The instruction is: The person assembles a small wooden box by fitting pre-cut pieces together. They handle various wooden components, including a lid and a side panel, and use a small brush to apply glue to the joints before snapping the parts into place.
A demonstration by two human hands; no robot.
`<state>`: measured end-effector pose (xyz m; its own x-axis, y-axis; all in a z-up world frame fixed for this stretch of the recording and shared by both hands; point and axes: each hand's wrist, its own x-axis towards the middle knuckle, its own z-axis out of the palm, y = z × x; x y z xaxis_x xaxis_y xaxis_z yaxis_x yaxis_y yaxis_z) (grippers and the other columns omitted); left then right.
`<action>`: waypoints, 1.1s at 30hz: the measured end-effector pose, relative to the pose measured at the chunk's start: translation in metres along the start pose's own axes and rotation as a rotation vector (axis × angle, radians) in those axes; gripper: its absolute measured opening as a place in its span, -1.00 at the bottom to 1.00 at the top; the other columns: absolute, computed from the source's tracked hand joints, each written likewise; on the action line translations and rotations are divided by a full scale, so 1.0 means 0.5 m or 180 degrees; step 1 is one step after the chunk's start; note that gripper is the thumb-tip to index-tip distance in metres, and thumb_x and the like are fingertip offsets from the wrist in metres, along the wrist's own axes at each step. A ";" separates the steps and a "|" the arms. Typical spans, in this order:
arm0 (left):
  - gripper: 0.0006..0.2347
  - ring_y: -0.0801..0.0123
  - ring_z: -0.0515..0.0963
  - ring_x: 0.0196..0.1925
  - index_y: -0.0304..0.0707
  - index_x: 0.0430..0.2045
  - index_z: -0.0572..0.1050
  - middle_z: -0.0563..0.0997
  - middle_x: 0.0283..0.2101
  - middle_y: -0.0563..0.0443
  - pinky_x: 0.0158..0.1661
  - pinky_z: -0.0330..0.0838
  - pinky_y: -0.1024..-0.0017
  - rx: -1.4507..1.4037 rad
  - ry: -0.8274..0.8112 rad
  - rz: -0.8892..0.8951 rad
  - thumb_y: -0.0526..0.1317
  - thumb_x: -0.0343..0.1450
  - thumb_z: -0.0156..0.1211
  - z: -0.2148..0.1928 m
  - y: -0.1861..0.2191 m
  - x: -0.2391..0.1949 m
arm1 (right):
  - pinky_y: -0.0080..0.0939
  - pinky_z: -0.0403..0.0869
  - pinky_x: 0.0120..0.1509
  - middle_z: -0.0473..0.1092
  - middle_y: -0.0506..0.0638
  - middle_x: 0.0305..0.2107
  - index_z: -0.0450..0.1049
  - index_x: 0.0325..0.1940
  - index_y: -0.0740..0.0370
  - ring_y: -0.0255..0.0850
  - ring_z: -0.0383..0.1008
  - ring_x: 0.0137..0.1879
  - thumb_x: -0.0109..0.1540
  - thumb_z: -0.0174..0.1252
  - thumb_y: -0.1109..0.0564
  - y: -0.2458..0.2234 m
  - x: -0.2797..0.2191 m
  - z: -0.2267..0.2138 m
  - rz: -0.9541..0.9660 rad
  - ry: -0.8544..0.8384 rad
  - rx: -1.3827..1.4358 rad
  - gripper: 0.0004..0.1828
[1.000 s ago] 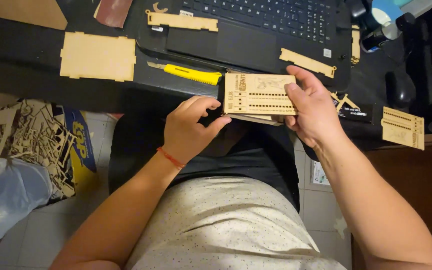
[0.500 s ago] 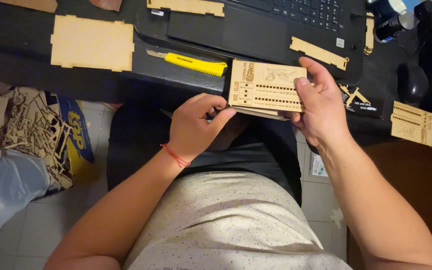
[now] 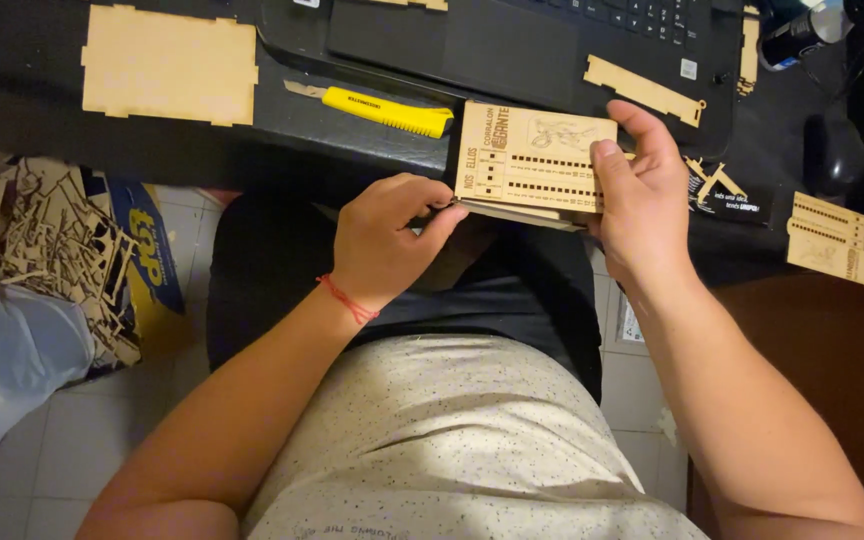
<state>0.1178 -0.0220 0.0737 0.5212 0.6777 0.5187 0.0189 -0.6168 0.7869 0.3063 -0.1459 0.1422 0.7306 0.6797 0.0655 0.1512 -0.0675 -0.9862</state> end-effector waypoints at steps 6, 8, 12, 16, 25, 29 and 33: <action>-0.91 0.33 0.65 -0.36 -0.11 -0.45 0.58 0.61 -0.48 0.12 -0.32 0.56 0.47 0.0039 0.0022 0.0297 -0.28 0.31 0.42 0.006 -0.014 0.004 | -0.15 0.66 -0.21 0.45 0.38 -0.19 0.20 0.32 0.36 -0.01 0.60 -0.20 0.42 -0.10 0.33 0.001 -0.005 0.004 -0.0217 0.0001 -0.0120 -0.64; -0.90 0.33 0.65 -0.35 -0.10 -0.44 0.58 0.61 -0.47 0.13 -0.31 0.57 0.47 0.0097 0.0028 0.0357 -0.26 0.31 0.43 -0.001 -0.017 0.005 | -0.15 0.66 -0.19 0.46 0.38 -0.19 0.21 0.32 0.36 -0.01 0.60 -0.20 0.42 -0.10 0.33 -0.006 -0.005 0.004 -0.0227 0.0004 -0.0149 -0.65; -0.92 0.31 0.65 -0.36 -0.29 -0.44 0.54 0.67 -0.36 -0.01 -0.32 0.52 0.45 0.0050 -0.0264 0.1116 -0.33 0.43 0.32 -0.018 -0.025 0.015 | -0.26 0.64 -0.13 0.51 0.08 -0.16 0.26 0.25 0.13 -0.24 0.59 -0.16 0.37 -0.07 0.20 -0.034 -0.004 0.013 0.0519 0.0185 -0.0223 -0.66; -0.95 0.27 0.68 -0.27 -0.30 -0.37 0.57 0.68 -0.30 -0.03 -0.24 0.57 0.41 0.0157 -0.0315 0.1236 -0.31 0.45 0.29 -0.016 -0.038 0.011 | -0.27 0.61 -0.15 0.49 0.07 -0.21 0.28 0.20 0.14 -0.28 0.55 -0.20 0.37 -0.07 0.21 -0.020 -0.004 0.013 0.0393 0.0259 -0.0156 -0.70; -0.89 0.60 0.56 -0.44 -0.07 -0.58 0.63 0.67 -0.46 0.27 -0.35 0.36 0.56 0.0017 -0.0889 -0.0615 -0.13 0.33 0.32 -0.027 0.005 0.031 | -0.24 0.63 -0.10 0.50 0.16 -0.14 0.23 0.22 0.18 -0.18 0.60 -0.12 0.38 -0.10 0.20 -0.031 -0.012 0.013 0.0260 0.0019 -0.0411 -0.70; -0.90 0.49 0.63 -0.42 -0.12 -0.44 0.62 0.64 -0.52 0.15 -0.39 0.56 0.61 -0.0656 -0.0470 -0.0762 -0.24 0.28 0.45 -0.011 -0.007 0.017 | -0.07 0.57 -0.03 0.42 0.33 -0.14 0.19 0.31 0.44 -0.04 0.53 -0.11 0.44 -0.13 0.33 -0.014 -0.011 -0.008 -0.0411 -0.0282 -0.0730 -0.67; -0.79 0.45 0.66 -0.42 -0.19 -0.30 0.60 0.68 -0.46 0.02 -0.41 0.57 0.58 -0.0728 -0.0453 -0.0942 -0.28 0.25 0.46 -0.010 -0.002 0.017 | 0.02 0.51 -0.15 0.46 0.12 -0.33 0.37 0.31 0.11 -0.01 0.54 -0.21 0.39 0.03 0.11 -0.043 -0.012 -0.023 -0.0230 -0.0417 -0.2372 -0.62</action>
<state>0.1180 -0.0137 0.0787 0.6350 0.7407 0.2194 0.0040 -0.2872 0.9579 0.3064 -0.1568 0.1650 0.6238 0.7792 0.0615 0.6394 -0.4634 -0.6136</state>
